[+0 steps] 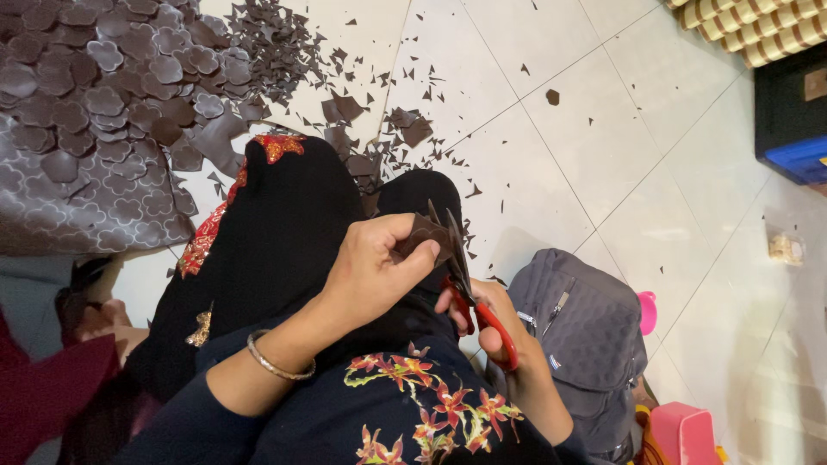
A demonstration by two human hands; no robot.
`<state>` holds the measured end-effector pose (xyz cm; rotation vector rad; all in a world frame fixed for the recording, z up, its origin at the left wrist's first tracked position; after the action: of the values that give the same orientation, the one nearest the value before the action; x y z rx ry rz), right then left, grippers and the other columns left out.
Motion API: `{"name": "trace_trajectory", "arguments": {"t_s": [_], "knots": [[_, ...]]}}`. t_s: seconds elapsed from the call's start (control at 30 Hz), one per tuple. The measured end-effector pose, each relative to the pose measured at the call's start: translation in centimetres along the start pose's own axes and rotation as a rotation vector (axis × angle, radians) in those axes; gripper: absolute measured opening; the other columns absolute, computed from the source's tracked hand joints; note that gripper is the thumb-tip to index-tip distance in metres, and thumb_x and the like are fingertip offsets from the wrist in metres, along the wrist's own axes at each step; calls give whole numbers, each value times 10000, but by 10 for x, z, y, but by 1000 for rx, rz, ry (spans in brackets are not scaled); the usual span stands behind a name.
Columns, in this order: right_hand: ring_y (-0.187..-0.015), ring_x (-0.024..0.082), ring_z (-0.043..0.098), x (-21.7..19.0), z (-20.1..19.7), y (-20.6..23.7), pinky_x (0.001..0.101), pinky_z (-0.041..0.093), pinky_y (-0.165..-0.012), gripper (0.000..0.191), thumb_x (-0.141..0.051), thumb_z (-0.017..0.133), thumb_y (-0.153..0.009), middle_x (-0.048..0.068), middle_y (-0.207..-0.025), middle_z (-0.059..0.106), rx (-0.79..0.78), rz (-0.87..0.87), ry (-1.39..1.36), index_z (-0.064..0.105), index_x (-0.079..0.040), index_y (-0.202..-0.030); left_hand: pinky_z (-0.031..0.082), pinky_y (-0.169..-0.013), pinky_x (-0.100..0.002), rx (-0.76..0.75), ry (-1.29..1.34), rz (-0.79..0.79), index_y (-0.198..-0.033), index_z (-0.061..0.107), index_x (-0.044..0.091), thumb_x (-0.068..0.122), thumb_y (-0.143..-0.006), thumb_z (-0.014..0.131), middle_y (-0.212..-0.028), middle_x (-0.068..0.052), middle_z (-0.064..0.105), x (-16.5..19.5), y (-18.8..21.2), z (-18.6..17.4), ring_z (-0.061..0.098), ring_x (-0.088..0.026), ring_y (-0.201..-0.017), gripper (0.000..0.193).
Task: The person sits on the floor and uses red-handled scissors to cut a brown patterned sheet into small flower-shaped pieces. The cut pieces are placed in a pile on the floor to the left, while trimmings accumulate nearby.
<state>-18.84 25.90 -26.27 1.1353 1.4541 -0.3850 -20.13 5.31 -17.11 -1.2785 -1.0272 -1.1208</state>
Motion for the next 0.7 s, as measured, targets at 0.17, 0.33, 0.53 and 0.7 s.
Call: {"name": "trace_trajectory", "arguments": {"t_s": [0.17, 0.33, 0.53, 0.7], "knots": [[-501, 106, 508, 18, -6, 3, 238, 409, -504, 976, -938, 715, -561, 22, -557, 531, 25, 179, 12, 667, -3, -837, 401, -478, -250, 23, -82, 45, -829, 692, 2, 132, -884, 713, -613, -27, 565, 3, -1, -3, 485, -39, -546, 143], [-534, 62, 506, -5, 1, 4, 215, 394, -498, 1134, -1073, 548, -443, -34, -604, 522, -57, -45, 22, 667, -40, -895, 429, -484, -268, 54, -62, 108, -885, 708, 15, 120, -897, 691, -685, -45, 625, 11, 2, -2, 557, -78, -540, 106], [-580, 59, 504, -13, 9, 8, 209, 400, -522, 1210, -1121, 473, -397, -45, -642, 498, -37, -62, 25, 645, -50, -932, 467, -516, -278, 51, -116, 201, -866, 669, 6, 94, -915, 685, -725, -71, 610, 21, 4, -2, 616, -115, -574, 102], [-552, 97, 518, -1, 19, 3, 236, 438, -517, 1110, -1060, 583, -433, -8, -630, 516, 8, -38, -140, 595, -29, -845, 476, -511, -271, 85, -51, 179, -853, 645, -5, 84, -930, 678, -744, -79, 612, 20, 8, 2, 625, -120, -576, 122]]}}
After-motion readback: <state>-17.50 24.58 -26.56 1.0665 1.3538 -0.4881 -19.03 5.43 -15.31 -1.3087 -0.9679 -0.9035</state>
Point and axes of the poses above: each hand's wrist, its own y-axis away from the middle knuckle, its own z-axis out of the palm, x = y × z, the point moved 9 cm from there along -y, towards the middle knuckle
